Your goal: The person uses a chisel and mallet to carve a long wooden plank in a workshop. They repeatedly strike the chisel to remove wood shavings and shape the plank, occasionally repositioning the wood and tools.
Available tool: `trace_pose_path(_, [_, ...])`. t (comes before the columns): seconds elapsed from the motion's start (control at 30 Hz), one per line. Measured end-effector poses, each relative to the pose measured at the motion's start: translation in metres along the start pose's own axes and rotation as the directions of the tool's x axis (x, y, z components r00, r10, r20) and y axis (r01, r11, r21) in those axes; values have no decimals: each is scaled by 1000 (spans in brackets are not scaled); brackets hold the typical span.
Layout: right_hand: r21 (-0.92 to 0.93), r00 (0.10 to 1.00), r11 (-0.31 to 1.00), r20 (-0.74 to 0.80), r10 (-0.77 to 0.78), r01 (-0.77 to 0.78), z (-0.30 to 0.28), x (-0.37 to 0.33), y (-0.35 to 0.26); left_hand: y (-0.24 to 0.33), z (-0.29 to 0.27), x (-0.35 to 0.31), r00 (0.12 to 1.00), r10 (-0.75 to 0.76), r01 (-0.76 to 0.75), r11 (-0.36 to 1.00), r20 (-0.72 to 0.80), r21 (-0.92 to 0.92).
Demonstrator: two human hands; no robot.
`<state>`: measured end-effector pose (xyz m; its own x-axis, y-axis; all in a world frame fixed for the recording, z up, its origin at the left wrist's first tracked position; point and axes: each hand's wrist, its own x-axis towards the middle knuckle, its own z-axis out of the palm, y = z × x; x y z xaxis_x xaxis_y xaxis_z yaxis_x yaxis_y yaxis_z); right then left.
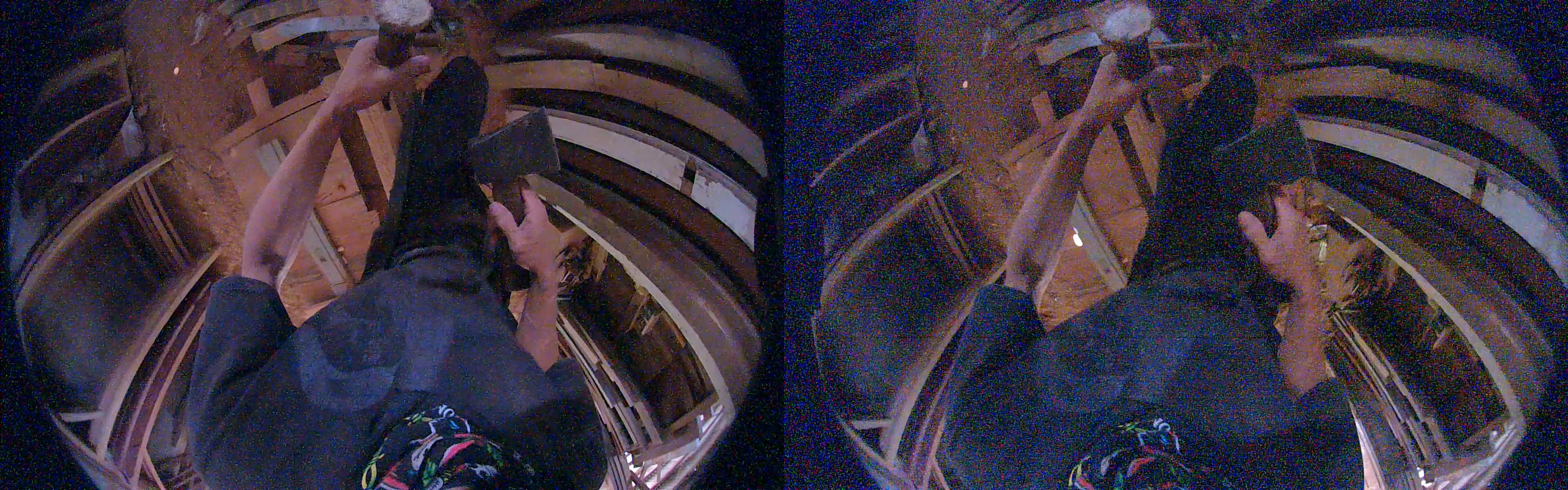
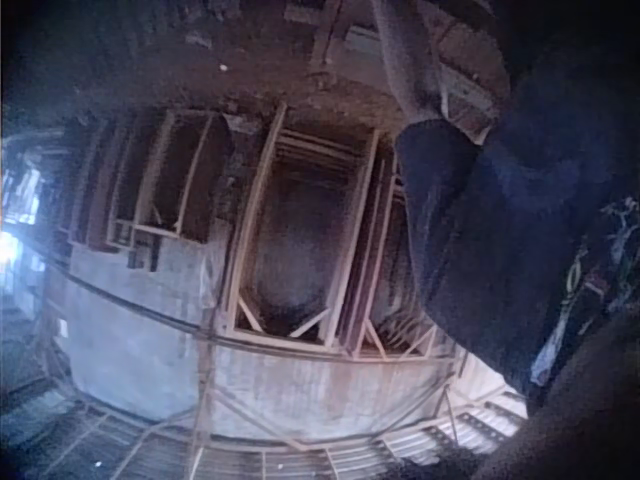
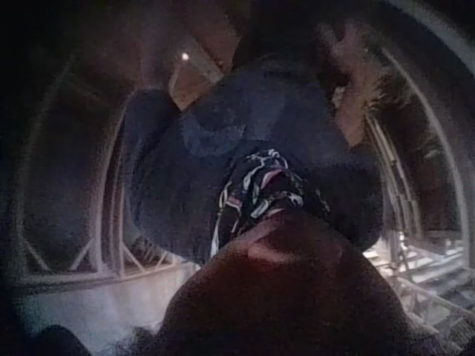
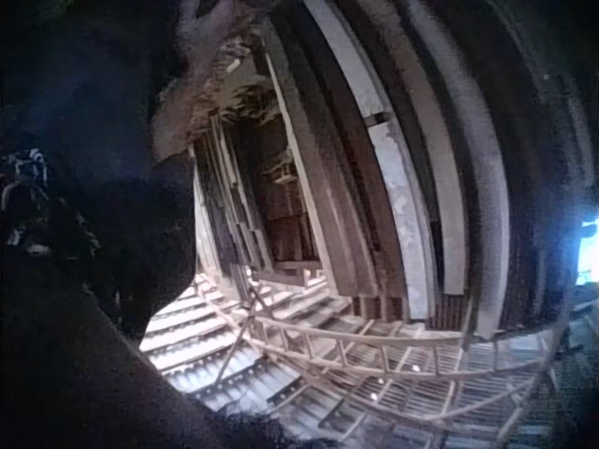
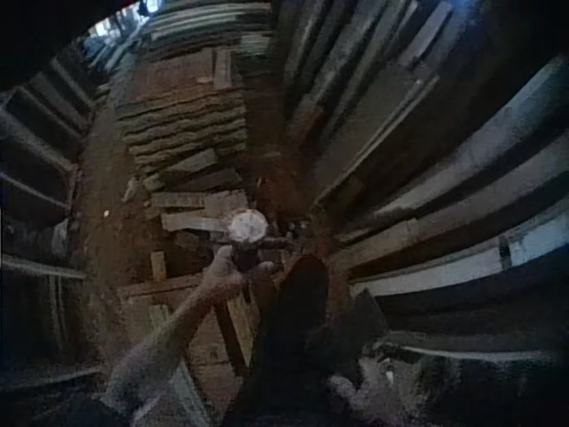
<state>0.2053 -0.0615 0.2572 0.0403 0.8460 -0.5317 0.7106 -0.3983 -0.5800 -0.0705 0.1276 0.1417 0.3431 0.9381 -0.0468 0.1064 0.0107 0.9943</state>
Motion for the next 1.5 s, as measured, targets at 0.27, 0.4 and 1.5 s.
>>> trace_pose_path(0.27, [291,996,957,86,-18,-8,-15,11,6,-14,5,-2,998,-54,52,992,15,115])
trace_pose_path(0.4, [321,992,943,56,-110,87,-24,16,-14,-12,6,1,988,-146,140,983,44,119])
trace_pose_path(1.5, [-317,821,779,-3,-571,540,19,87,-115,-79,4,-27,996,83,-84,986,10,141])
